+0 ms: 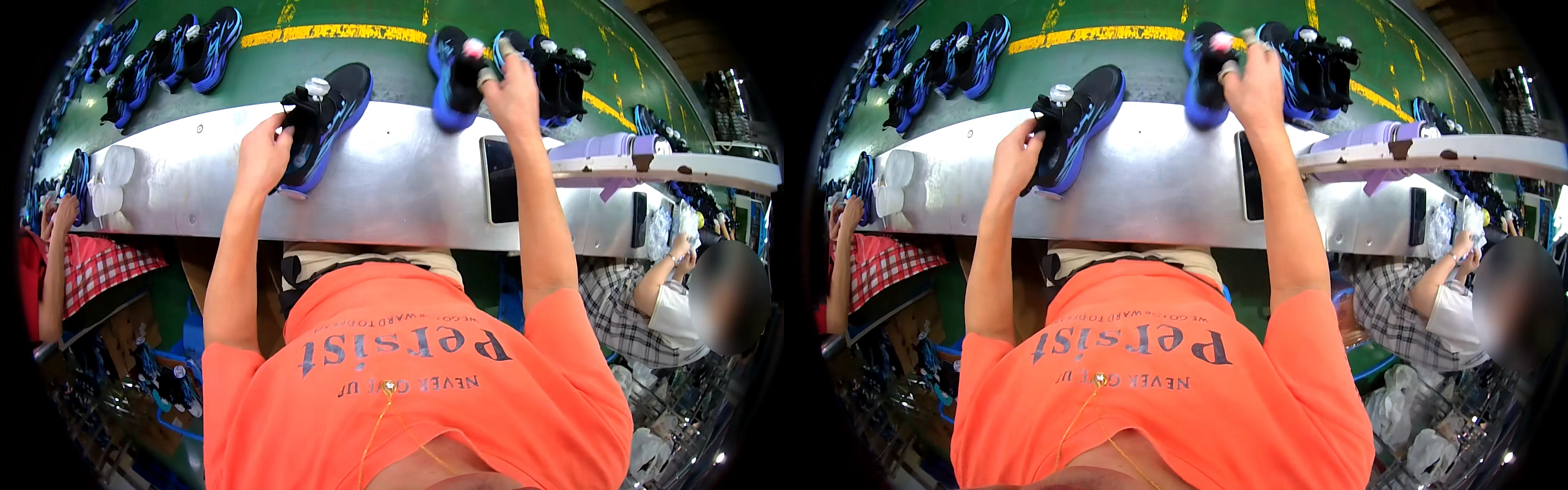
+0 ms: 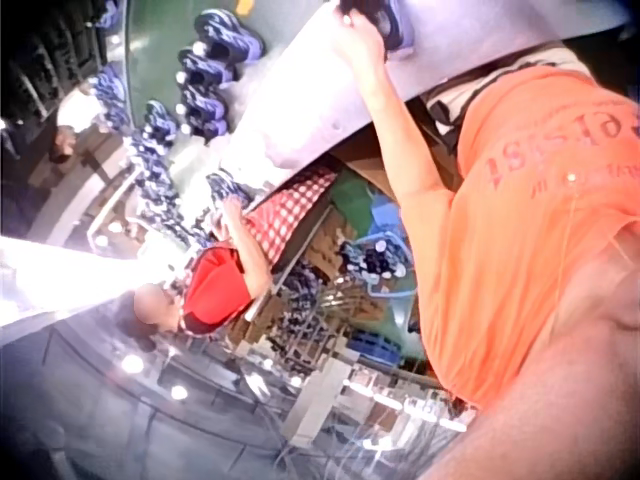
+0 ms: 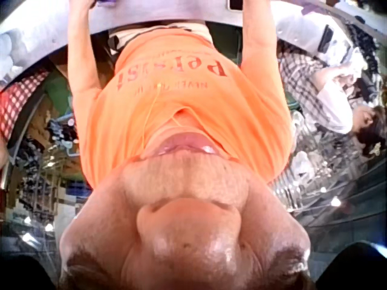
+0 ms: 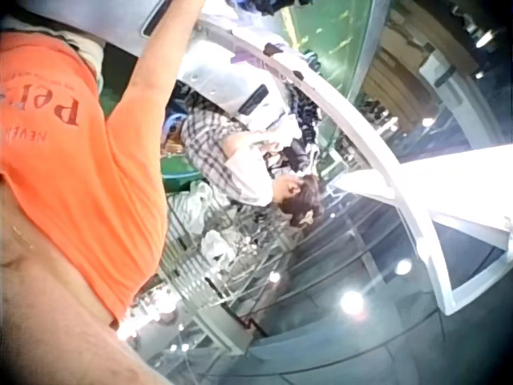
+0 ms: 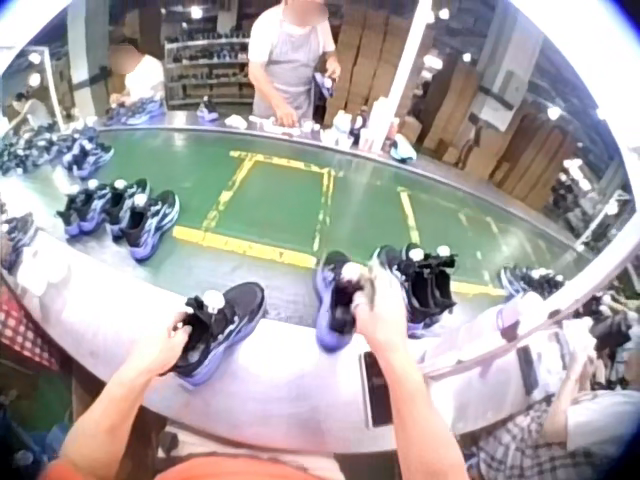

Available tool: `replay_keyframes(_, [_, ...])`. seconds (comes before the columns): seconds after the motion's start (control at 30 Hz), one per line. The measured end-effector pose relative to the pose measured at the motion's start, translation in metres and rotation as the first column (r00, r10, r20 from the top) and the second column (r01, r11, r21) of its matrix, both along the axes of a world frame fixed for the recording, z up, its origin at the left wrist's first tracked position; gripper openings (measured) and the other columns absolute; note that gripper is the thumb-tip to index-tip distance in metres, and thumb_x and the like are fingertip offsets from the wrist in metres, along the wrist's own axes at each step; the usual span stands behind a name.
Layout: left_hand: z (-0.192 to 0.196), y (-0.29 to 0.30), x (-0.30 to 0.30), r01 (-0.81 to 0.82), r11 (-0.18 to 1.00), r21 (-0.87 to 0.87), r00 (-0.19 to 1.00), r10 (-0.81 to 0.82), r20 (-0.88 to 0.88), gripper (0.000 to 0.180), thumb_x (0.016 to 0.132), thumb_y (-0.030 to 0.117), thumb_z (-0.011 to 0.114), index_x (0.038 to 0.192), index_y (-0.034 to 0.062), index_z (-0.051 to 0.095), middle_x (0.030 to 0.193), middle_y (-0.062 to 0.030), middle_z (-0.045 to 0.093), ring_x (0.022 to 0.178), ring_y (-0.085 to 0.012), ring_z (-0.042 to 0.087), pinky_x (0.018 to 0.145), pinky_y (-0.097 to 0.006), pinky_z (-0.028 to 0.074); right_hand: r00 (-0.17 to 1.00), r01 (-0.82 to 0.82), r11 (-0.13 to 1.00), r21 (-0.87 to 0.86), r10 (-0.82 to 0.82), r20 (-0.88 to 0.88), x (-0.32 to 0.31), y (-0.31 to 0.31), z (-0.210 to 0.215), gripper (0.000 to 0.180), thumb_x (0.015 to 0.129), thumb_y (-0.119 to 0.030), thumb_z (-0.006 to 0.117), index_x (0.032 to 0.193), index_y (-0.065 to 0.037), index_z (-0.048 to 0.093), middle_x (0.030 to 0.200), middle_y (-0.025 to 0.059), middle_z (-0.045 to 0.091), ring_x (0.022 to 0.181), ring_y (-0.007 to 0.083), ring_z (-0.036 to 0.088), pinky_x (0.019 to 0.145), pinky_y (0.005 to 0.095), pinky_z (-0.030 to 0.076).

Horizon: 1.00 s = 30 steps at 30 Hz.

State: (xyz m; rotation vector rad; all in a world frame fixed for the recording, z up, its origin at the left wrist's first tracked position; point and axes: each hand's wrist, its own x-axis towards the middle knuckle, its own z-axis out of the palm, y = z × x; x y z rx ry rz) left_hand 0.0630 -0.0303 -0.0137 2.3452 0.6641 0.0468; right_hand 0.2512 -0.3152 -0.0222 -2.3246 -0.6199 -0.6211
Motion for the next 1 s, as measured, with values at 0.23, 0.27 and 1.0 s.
replay_keyframes(0.23, [0.0,-0.039,-0.05,0.215,0.974,-0.071,0.972,-0.206,0.108,0.025,0.085,0.011,0.056,0.107,0.0016,0.064,0.099,-0.0191,0.065,0.094,-0.0359,0.06,0.084,-0.039,0.046,0.408,-0.775,0.568,0.277,0.784,-0.467,-0.091,0.05,0.011,0.067,0.071,0.003,0.052,0.137,-0.009,0.045,0.131,0.013,0.052,0.118,0.0254,0.048,0.101,0.033,0.038])
replay_keyframes(0.27, [-0.001,-0.041,-0.054,0.226,0.966,-0.13,0.971,-0.212,0.108,0.025,0.085,0.011,0.057,0.106,0.002,0.065,0.098,-0.0182,0.066,0.094,-0.0348,0.06,0.083,-0.039,0.046,0.172,-0.754,0.54,0.374,0.712,-0.681,-0.103,0.051,0.029,0.069,0.072,0.001,0.052,0.139,-0.009,0.042,0.134,0.013,0.05,0.121,0.0271,0.047,0.105,0.0348,0.035])
replay_keyframes(1.0, [0.039,-0.069,-0.061,0.082,0.704,-0.706,0.959,-0.249,-0.136,0.026,0.091,0.027,0.057,0.082,0.0033,0.063,0.071,-0.0056,0.066,0.052,-0.0028,0.041,0.047,-0.019,0.032,0.419,-0.812,0.581,0.055,0.646,-0.638,-0.121,0.04,0.037,0.047,0.068,-0.007,0.074,0.113,-0.016,0.061,0.098,0.0099,0.053,0.085,0.0292,0.057,0.074,0.0383,0.049])
